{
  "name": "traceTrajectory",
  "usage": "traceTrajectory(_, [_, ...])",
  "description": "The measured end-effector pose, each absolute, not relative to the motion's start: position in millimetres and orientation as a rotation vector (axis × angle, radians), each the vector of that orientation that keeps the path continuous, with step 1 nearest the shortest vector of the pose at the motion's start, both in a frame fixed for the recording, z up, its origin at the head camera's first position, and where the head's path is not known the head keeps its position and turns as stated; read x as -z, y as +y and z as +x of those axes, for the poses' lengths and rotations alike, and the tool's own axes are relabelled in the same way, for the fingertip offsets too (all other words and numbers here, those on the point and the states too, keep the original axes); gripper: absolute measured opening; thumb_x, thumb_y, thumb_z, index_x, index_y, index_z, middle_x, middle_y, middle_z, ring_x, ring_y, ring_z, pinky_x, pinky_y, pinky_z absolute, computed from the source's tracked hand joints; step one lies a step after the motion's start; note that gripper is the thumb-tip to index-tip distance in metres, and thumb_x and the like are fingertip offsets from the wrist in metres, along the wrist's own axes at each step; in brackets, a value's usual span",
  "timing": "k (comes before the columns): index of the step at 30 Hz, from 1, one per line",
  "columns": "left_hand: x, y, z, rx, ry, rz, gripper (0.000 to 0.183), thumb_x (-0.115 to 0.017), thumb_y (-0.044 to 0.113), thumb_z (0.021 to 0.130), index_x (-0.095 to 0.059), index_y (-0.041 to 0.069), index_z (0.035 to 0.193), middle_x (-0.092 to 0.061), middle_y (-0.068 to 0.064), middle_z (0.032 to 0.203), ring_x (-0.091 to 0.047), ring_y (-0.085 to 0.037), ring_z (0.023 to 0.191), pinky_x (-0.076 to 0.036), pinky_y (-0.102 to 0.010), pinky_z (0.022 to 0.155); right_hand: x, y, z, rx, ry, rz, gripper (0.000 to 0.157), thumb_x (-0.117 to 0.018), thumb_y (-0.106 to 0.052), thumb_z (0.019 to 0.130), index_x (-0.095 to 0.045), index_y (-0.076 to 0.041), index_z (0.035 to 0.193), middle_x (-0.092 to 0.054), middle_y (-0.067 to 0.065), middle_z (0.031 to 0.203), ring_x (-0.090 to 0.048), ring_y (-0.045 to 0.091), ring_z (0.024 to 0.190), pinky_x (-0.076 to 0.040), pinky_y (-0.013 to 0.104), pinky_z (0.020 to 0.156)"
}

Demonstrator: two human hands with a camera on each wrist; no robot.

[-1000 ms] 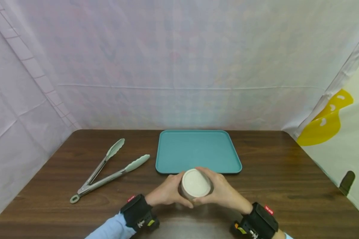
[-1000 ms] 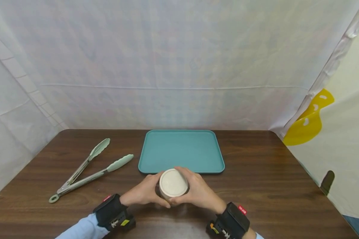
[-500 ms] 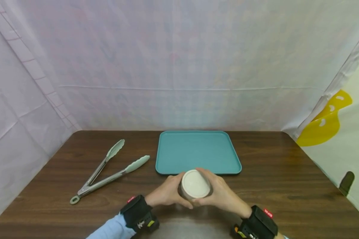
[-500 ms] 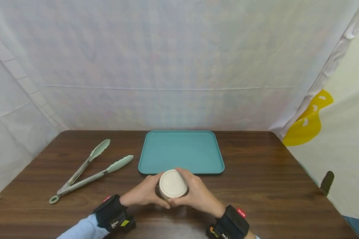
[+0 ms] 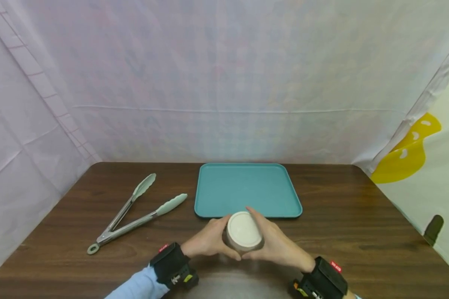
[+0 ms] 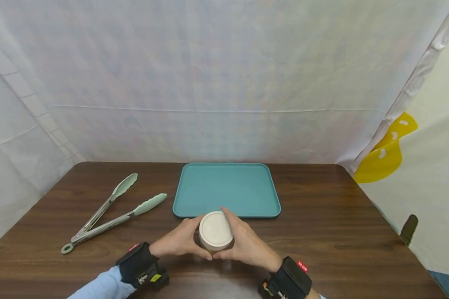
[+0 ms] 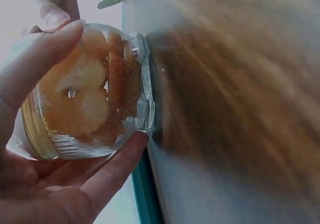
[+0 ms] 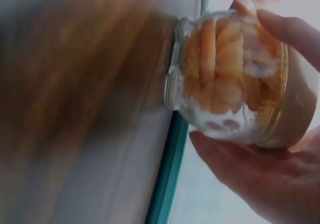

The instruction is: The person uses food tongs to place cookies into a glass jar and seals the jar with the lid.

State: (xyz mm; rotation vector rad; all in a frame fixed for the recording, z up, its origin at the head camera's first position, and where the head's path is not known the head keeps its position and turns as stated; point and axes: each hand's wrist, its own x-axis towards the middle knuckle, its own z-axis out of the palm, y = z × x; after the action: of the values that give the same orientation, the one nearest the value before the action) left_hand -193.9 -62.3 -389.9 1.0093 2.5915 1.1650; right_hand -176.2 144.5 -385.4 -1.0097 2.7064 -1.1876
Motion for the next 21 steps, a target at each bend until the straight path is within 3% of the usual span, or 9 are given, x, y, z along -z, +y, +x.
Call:
traceTrajectory(5, [388.7, -61.0, -195.6, -1.171, 2.589, 0.999, 0.085, -0.084, 0.030, 0.056, -0.043, 0.004, 0.125, -0.055, -0.008, 0.118, -0.052, -0.023, 0.107, -0.040, -0.033, 0.090, 384.2, 146.5, -180.3, 1.164, 2.734, -1.019, 0.101, -0.078, -0.040, 0.062, -0.023, 0.001, 0.136, -0.047, 0.017, 0.124, -0.049, 0.031, 0.108, -0.043, 0.045, 0.082])
traceTrajectory(21, [386.5, -56.8, -200.8, -1.190, 2.615, 0.940, 0.086, -0.084, 0.030, 0.057, -0.041, 0.003, 0.127, -0.053, -0.011, 0.119, -0.051, -0.025, 0.108, -0.041, -0.036, 0.089, 378.6, 149.1, -193.0, 1.195, 2.680, -0.956, 0.098, -0.080, -0.041, 0.058, -0.029, -0.003, 0.133, -0.049, 0.012, 0.122, -0.049, 0.028, 0.107, -0.041, 0.045, 0.084])
